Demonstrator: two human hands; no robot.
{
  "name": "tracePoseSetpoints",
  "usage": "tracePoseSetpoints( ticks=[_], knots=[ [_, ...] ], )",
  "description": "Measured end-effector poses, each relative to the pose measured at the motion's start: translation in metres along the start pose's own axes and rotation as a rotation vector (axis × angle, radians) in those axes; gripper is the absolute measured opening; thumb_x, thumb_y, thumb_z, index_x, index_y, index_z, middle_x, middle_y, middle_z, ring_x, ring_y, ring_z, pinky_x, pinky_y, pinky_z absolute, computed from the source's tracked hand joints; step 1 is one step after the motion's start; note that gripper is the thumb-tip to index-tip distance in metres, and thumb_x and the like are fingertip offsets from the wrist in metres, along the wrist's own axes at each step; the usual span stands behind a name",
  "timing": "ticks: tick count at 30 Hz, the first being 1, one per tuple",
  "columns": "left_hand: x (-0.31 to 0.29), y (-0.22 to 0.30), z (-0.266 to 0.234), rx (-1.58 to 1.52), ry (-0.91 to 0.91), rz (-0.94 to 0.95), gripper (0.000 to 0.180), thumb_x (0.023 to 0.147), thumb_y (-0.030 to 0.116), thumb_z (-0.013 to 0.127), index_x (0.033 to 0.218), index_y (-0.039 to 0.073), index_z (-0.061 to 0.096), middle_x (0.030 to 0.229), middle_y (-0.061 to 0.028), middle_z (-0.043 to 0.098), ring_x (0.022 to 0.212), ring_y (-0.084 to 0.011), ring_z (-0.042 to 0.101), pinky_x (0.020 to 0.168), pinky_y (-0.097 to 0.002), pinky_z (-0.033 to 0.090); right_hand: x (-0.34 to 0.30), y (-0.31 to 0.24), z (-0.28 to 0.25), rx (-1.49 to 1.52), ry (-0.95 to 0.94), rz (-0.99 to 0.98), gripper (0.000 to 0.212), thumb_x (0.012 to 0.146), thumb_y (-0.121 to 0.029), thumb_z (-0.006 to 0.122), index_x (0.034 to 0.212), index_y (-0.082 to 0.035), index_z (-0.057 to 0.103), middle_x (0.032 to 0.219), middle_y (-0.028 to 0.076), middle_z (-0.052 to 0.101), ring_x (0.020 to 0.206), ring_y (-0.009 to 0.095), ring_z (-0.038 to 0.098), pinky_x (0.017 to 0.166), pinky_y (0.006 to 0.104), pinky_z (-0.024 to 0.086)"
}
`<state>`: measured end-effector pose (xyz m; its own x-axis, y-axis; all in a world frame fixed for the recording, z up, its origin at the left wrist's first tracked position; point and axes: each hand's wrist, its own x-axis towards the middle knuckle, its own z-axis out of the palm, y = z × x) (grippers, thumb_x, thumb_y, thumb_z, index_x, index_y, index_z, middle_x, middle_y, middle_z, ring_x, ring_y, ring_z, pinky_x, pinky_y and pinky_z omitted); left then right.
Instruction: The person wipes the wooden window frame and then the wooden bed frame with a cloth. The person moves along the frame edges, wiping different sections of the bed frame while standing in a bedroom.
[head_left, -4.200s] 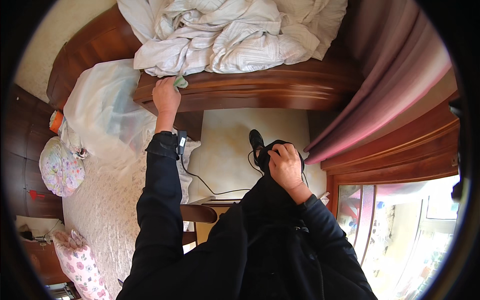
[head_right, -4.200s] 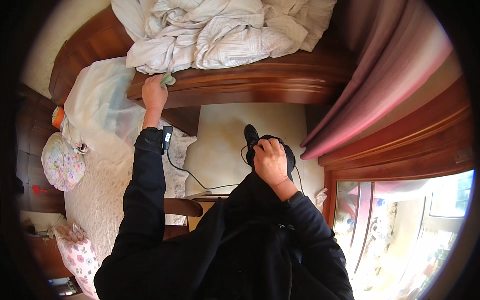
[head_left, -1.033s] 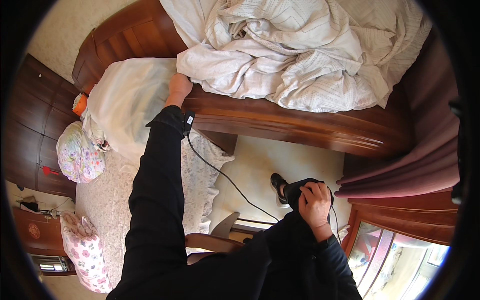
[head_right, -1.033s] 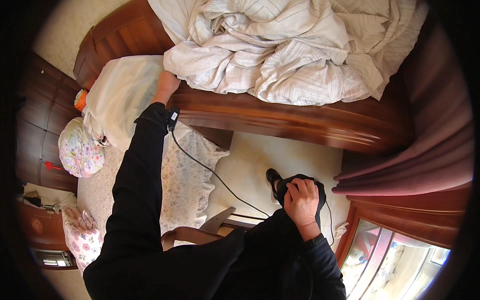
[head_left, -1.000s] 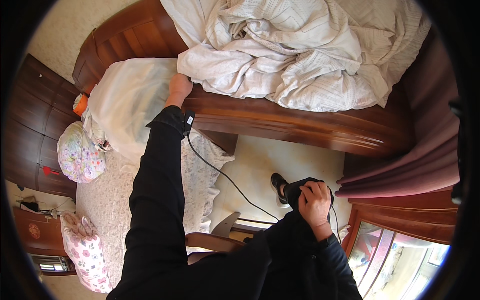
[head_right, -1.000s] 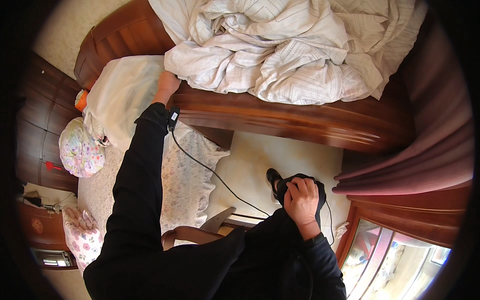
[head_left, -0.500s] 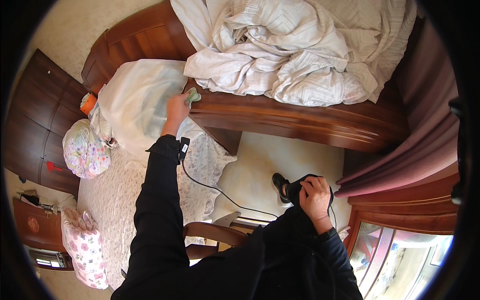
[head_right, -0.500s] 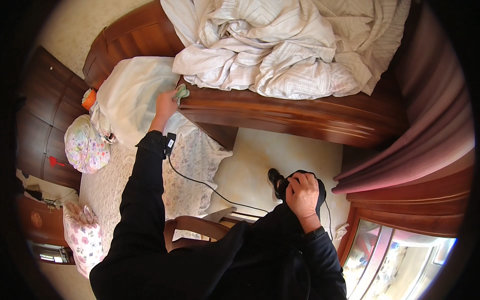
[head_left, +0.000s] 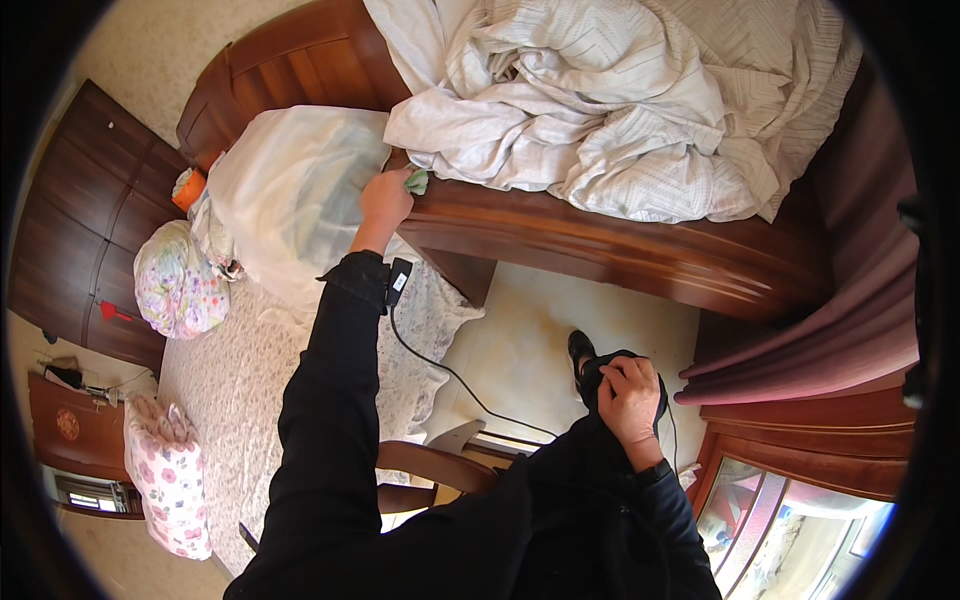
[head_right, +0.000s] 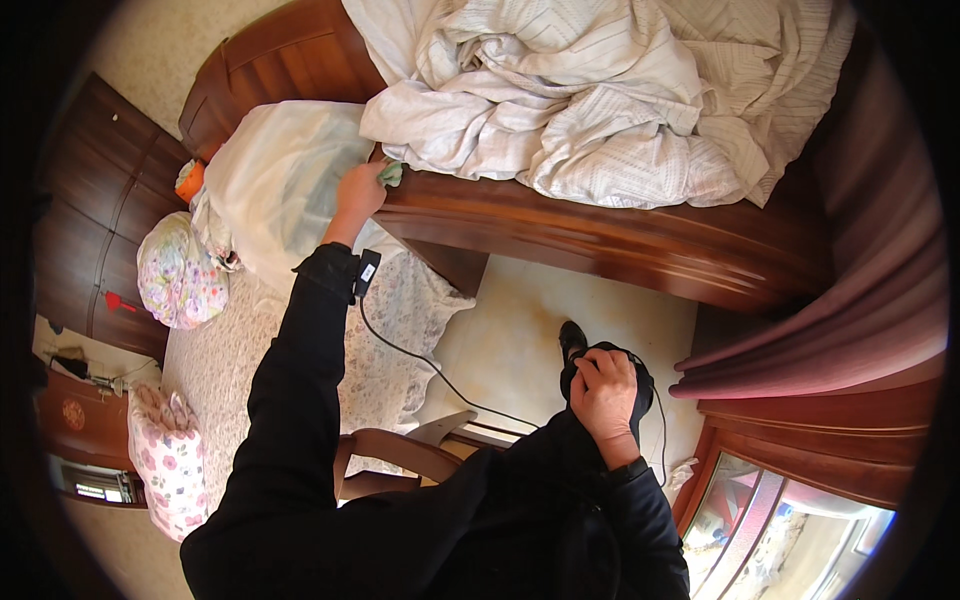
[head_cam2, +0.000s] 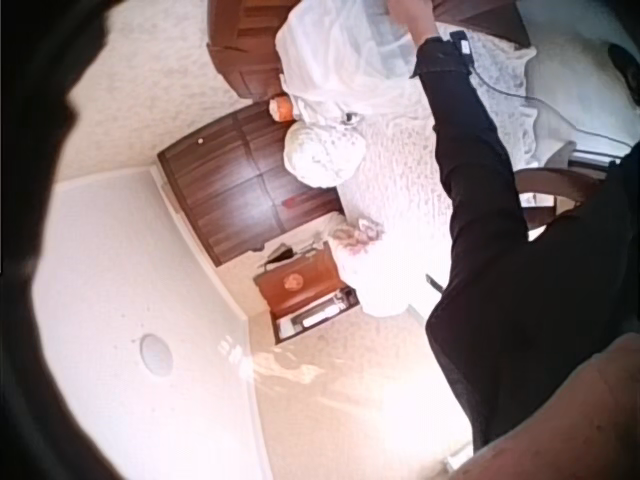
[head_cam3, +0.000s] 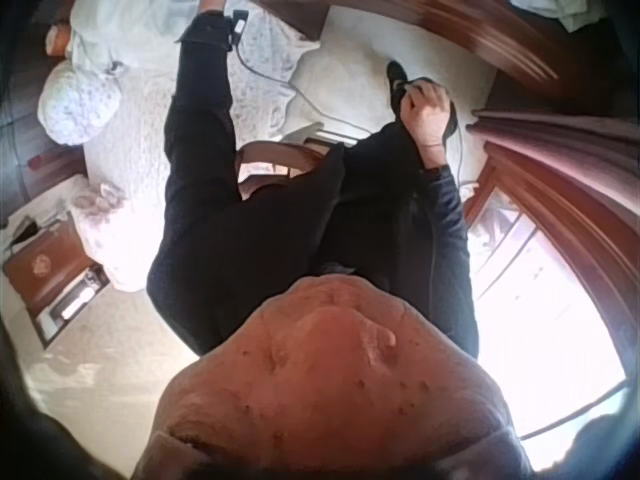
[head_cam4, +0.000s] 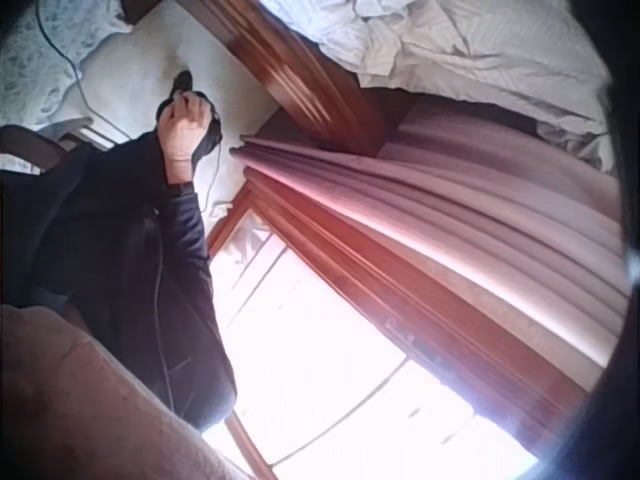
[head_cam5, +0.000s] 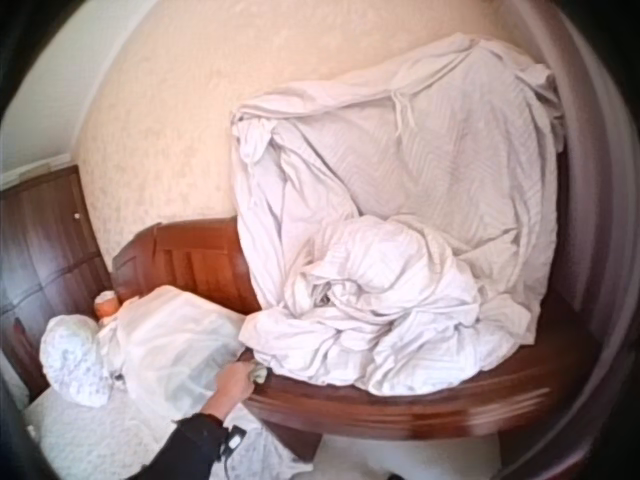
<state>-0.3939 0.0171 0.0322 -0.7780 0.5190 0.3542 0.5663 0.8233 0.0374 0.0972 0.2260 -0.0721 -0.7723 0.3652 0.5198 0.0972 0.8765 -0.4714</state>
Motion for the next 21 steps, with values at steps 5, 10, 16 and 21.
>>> tracePoseSetpoints(
  ticks=[5, 10, 16, 21],
  knots=[
    [0.032, 0.013, 0.017, 0.06, 0.009, -0.021, 0.037, 0.087, 0.007, 0.065, 0.118, 0.02, 0.081, 0.1, -0.0186, 0.077, 0.095, -0.0438, 0.072, 0.084, -0.0552, 0.058, -0.001, 0.001, -0.005, -0.017, 0.029, 0.033, 0.015, 0.078, -0.003, 0.073, 0.091, -0.008, 0.078, 0.097, 0.003, 0.07, 0.093, 0.029, 0.065, 0.081, 0.0437, 0.054],
    [0.011, 0.018, 0.002, 0.013, -0.007, 0.037, 0.037, 0.086, 0.005, 0.065, 0.117, 0.016, 0.081, 0.101, -0.0182, 0.078, 0.096, -0.043, 0.073, 0.085, -0.0527, 0.059, -0.006, 0.002, -0.012, 0.019, 0.035, 0.028, 0.016, 0.077, -0.003, 0.072, 0.091, -0.008, 0.078, 0.097, 0.003, 0.071, 0.093, 0.029, 0.065, 0.082, 0.0429, 0.055],
    [-0.057, 0.031, -0.012, -0.233, 0.2, 0.191, 0.042, 0.084, -0.001, 0.062, 0.119, 0.014, 0.08, 0.113, -0.0149, 0.078, 0.101, -0.0384, 0.074, 0.086, -0.0482, 0.059, -0.008, 0.004, -0.017, 0.034, 0.057, 0.036, 0.015, 0.077, -0.002, 0.072, 0.09, -0.008, 0.078, 0.097, 0.003, 0.071, 0.093, 0.03, 0.065, 0.082, 0.0431, 0.055],
    [-0.062, 0.049, -0.015, -0.245, 0.166, 0.197, 0.038, 0.084, 0.001, 0.064, 0.116, 0.013, 0.081, 0.114, -0.0145, 0.078, 0.101, -0.0387, 0.073, 0.084, -0.0487, 0.058, -0.007, 0.002, -0.017, 0.047, 0.043, 0.009, 0.016, 0.077, -0.002, 0.072, 0.091, -0.007, 0.078, 0.097, 0.003, 0.071, 0.093, 0.03, 0.066, 0.083, 0.0433, 0.055]
  ],
)
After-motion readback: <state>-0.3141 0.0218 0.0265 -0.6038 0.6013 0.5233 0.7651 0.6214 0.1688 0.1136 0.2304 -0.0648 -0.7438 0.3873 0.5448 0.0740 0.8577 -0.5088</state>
